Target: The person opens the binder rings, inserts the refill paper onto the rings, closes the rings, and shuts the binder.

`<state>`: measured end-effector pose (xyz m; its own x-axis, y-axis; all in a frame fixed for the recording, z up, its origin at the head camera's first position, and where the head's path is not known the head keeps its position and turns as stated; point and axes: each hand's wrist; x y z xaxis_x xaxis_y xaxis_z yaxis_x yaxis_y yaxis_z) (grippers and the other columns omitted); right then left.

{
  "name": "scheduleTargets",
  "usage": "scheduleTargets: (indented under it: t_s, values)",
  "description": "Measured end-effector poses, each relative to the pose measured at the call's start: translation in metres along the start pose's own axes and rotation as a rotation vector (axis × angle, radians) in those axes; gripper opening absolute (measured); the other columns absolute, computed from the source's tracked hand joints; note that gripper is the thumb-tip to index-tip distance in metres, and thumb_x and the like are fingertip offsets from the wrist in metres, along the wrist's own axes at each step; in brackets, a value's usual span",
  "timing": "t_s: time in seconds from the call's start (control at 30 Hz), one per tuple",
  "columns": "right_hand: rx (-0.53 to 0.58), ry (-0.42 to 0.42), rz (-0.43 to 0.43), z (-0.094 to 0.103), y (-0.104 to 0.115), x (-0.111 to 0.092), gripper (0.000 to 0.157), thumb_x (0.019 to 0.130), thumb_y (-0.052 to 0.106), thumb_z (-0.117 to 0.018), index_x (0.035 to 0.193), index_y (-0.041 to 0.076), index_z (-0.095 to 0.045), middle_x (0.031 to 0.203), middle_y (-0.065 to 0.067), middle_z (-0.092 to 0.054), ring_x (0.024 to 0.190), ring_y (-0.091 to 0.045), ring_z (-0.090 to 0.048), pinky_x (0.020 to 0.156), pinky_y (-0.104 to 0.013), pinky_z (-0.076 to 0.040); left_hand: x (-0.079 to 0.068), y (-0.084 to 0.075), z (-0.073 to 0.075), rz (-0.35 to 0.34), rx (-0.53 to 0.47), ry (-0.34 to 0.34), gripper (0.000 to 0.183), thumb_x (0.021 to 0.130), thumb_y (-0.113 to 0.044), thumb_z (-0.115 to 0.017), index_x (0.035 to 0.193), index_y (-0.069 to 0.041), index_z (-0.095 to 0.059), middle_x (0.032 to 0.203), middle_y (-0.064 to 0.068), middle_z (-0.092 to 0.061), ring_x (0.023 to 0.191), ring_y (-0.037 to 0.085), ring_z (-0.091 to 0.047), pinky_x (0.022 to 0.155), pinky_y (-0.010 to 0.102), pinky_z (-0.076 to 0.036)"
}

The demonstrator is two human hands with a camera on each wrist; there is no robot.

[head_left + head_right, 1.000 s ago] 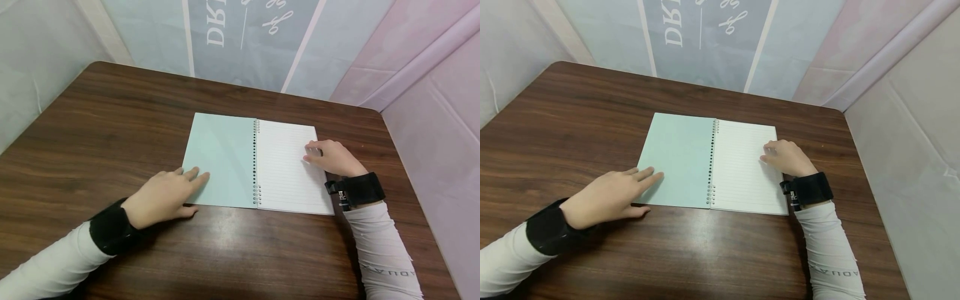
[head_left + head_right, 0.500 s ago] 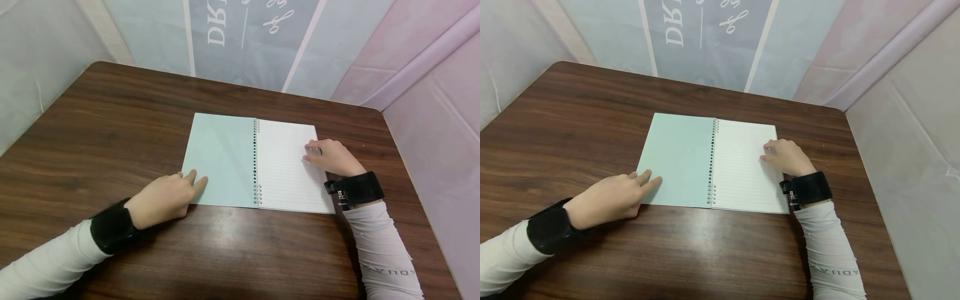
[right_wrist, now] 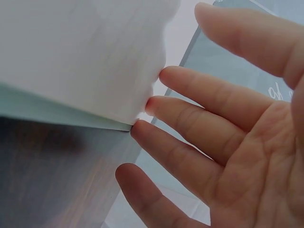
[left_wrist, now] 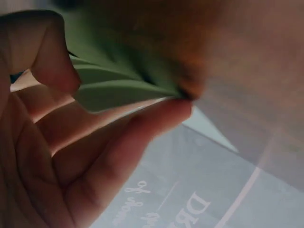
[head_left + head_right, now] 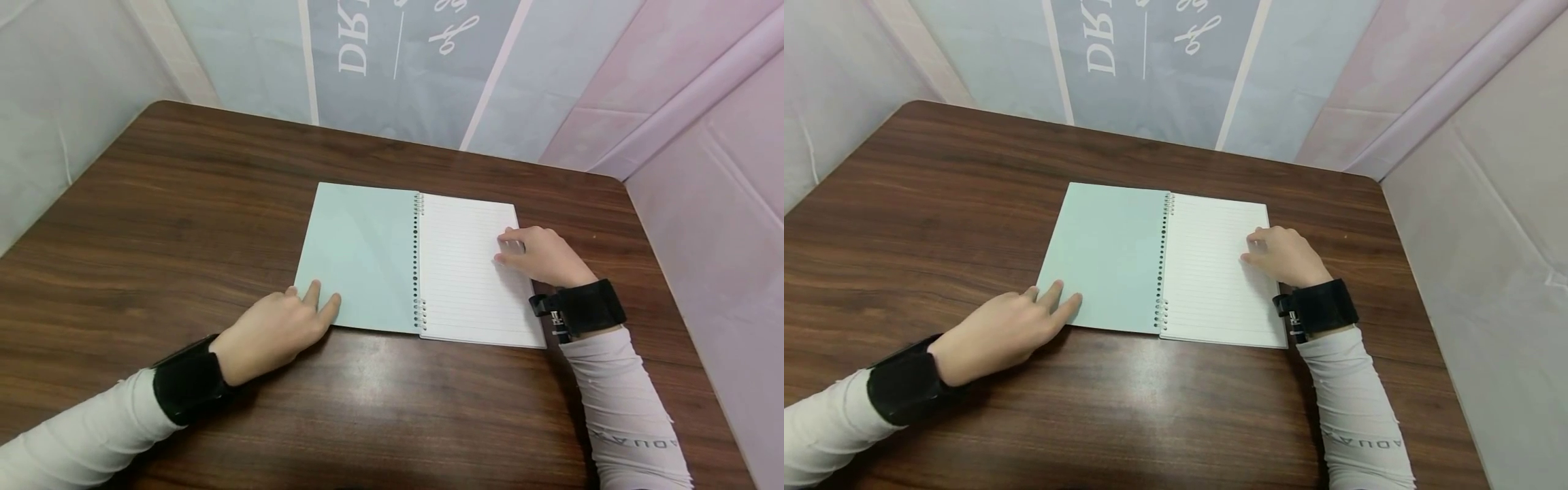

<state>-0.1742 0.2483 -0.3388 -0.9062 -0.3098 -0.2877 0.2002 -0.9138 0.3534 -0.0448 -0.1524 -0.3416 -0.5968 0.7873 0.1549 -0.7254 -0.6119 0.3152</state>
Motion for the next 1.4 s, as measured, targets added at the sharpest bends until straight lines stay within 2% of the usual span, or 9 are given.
scheduleTargets:
  t_s: [0.13, 0.3, 0.4, 0.5, 0.6, 0.73, 0.93, 1.23, 1.4]
  values:
    - [0.003, 0.018, -0.005, 0.001, 0.0, -0.001, 0.049, 0.096, 0.024, -0.065, 0.137, -0.002, -0.057, 0.145, -0.025, -0.05, 0.116, -0.035, -0.053, 0.085, -0.045, -0.04, -0.005, 0.0, -0.002, 0.021, 0.026, -0.048, 0.03, 0.075, 0.0, -0.076, 0.103, -0.001, -0.064, 0.099, 0.016, -0.073, 0.055, 0.021, -0.059, 0.045, 0.023, -0.041]
    - [0.008, 0.039, -0.024, 0.003, 0.0, -0.003, 0.052, 0.095, 0.023, -0.065, 0.14, -0.001, -0.054, 0.149, -0.024, -0.045, 0.14, -0.043, -0.04, 0.094, -0.05, -0.041, -0.009, 0.003, 0.0, 0.063, 0.02, -0.154, 0.021, 0.074, 0.01, -0.071, 0.081, -0.003, -0.056, 0.072, 0.005, -0.057, 0.053, 0.015, -0.042, 0.049, 0.024, -0.028]
    - [0.012, 0.04, -0.031, 0.002, -0.001, -0.004, 0.052, 0.095, 0.023, -0.066, 0.14, -0.002, -0.054, 0.149, -0.024, -0.045, 0.142, -0.043, -0.038, 0.098, -0.053, -0.041, -0.01, 0.006, 0.006, 0.093, -0.002, -0.166, 0.022, 0.075, 0.012, -0.071, 0.08, -0.004, -0.056, 0.073, 0.006, -0.056, 0.066, 0.02, -0.056, 0.054, 0.028, -0.036]
    - [0.01, 0.035, -0.031, 0.002, -0.001, -0.004, 0.052, 0.095, 0.022, -0.066, 0.139, -0.002, -0.054, 0.149, -0.024, -0.046, 0.141, -0.044, -0.038, 0.1, -0.054, -0.041, -0.011, 0.009, 0.014, 0.118, 0.003, -0.193, 0.025, 0.073, 0.013, -0.074, 0.083, -0.004, -0.06, 0.082, 0.007, -0.065, 0.095, 0.027, -0.068, 0.063, 0.035, -0.047]
    - [0.005, 0.031, -0.029, 0.001, -0.001, -0.004, 0.052, 0.094, 0.022, -0.066, 0.139, -0.002, -0.054, 0.149, -0.025, -0.046, 0.141, -0.044, -0.038, 0.101, -0.055, -0.042, -0.009, 0.012, 0.022, 0.136, 0.031, -0.239, 0.025, 0.074, 0.015, -0.071, 0.083, -0.005, -0.061, 0.088, 0.004, -0.069, 0.115, 0.028, -0.064, 0.071, 0.039, -0.05]
    - [0.008, 0.031, -0.025, 0.0, 0.001, -0.004, 0.051, 0.095, 0.021, -0.066, 0.139, -0.002, -0.054, 0.151, -0.026, -0.042, 0.142, -0.045, -0.036, 0.104, -0.057, -0.04, -0.006, 0.016, 0.03, 0.143, 0.067, -0.299, 0.022, 0.083, 0.016, -0.058, 0.08, -0.006, -0.059, 0.084, 0.0, -0.066, 0.124, 0.027, -0.057, 0.074, 0.04, -0.049]
    - [0.0, 0.034, -0.02, -0.002, 0.004, -0.002, 0.051, 0.095, 0.021, -0.065, 0.139, -0.002, -0.054, 0.152, -0.027, -0.039, 0.141, -0.045, -0.037, 0.103, -0.056, -0.04, -0.003, 0.019, 0.034, 0.123, 0.032, -0.426, 0.027, 0.089, 0.018, -0.044, 0.077, -0.003, -0.055, 0.076, 0.002, -0.059, 0.12, 0.03, -0.059, 0.072, 0.043, -0.046]
    - [0.0, 0.034, -0.026, -0.003, 0.004, 0.0, 0.051, 0.096, 0.021, -0.065, 0.139, -0.002, -0.054, 0.152, -0.026, -0.041, 0.141, -0.045, -0.037, 0.095, -0.05, -0.042, 0.011, 0.025, 0.039, 0.065, 0.089, -0.665, 0.022, 0.091, 0.013, -0.052, 0.086, -0.004, -0.065, 0.086, 0.001, -0.065, 0.108, 0.027, -0.063, 0.066, 0.037, -0.042]
    - [0.009, 0.041, -0.035, -0.003, 0.003, 0.001, 0.052, 0.096, 0.022, -0.065, 0.14, -0.001, -0.053, 0.152, -0.025, -0.04, 0.143, -0.045, -0.034, 0.095, -0.05, -0.042, 0.022, 0.026, 0.044, 0.028, 0.115, -0.743, 0.019, 0.09, 0.01, -0.056, 0.089, -0.005, -0.067, 0.087, 0.001, -0.067, 0.102, 0.026, -0.064, 0.064, 0.034, -0.039]
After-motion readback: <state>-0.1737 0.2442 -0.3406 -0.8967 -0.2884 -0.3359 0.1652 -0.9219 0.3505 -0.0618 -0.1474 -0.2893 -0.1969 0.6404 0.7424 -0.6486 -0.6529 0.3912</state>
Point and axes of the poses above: each hand's wrist, its own x-axis towards the middle knuckle, its own z-axis out of the back of the hand, y = z × x
